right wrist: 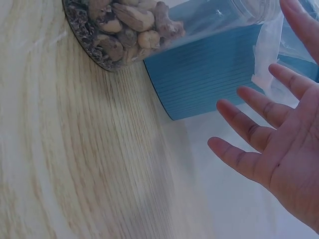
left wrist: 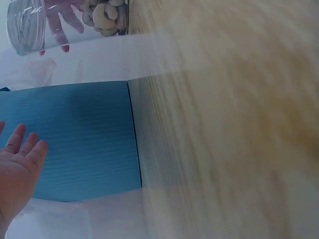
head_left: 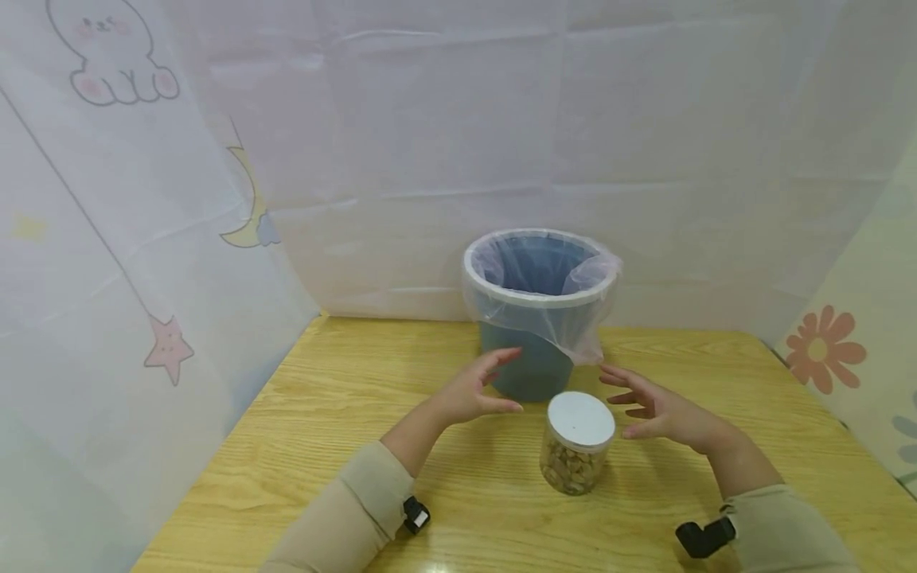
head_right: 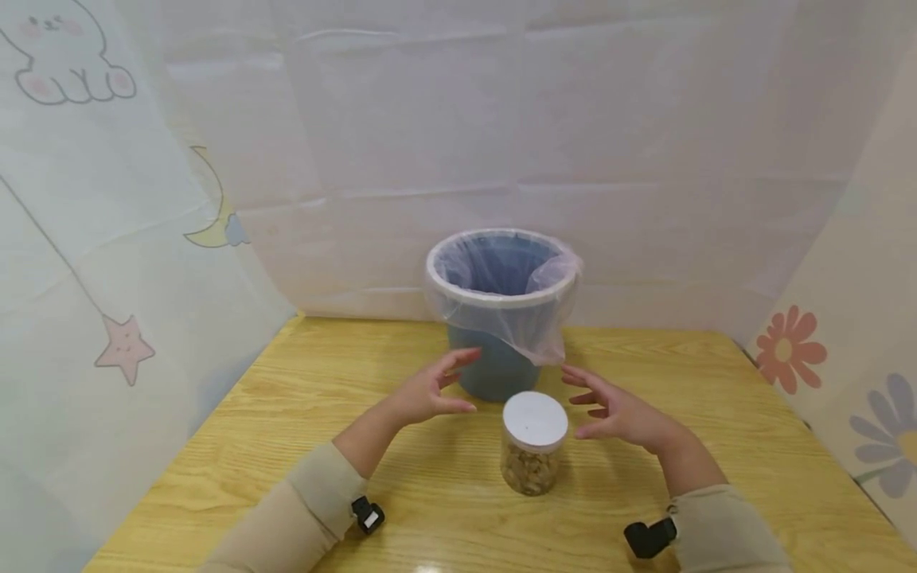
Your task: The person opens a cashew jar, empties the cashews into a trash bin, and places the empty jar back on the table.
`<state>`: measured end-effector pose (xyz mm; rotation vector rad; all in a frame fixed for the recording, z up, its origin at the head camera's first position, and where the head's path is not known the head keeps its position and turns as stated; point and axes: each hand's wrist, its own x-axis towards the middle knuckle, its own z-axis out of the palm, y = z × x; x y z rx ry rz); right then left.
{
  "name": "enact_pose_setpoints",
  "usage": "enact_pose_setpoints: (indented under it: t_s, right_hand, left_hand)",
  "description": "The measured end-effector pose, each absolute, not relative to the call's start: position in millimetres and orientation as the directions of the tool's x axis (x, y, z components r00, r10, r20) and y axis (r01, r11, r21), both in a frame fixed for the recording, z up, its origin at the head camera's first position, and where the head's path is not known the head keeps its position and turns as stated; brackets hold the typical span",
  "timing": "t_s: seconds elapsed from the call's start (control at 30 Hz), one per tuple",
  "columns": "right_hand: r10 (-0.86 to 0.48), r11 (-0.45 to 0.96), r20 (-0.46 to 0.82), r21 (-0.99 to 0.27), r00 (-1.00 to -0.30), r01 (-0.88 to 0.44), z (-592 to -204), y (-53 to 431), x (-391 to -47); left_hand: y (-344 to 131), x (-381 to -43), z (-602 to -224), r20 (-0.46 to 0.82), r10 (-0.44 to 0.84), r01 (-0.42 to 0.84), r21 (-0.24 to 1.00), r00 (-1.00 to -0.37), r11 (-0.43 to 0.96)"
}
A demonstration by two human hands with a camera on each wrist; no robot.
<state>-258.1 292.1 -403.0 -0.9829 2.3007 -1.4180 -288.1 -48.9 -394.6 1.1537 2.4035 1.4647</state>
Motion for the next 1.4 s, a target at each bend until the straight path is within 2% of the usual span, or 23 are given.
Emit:
enact_pose_setpoints:
  t_s: [0.27,0.87,1.03,1.4]
  right_hand:
    - [-0.672,0.280,0.124,-0.870,-0.730,-0.405,-405.0,285.2,-258.3]
    - [-0.721,0.208,0.135,-0.893,-0.679,-0.398,-414.3,275.5,-257.4]
    - [-0.742,0.180,0.106,-0.920,-0.662,-0.349,-418.7,273.3,-256.3]
    - [-0.749,0.216,0.005,-0.943,-0.663,-0.252,-429.9,266.9,-253.0]
  left_hand:
    - [-42.5,-282.9,-393.6,0.265,0.644,0.531,0.807,-0.718,0.260]
    - [-28.1,-278.0,-402.6,0.199,0.710,0.546,0.782,-0.676,0.301]
    - [-23.7,-275.2,-403.1,0.191,0.723,0.537,0.795,-0.664,0.283]
    - [-16.9,-267.2,-401.2,0.154,0.728,0.519,0.798,-0.668,0.308]
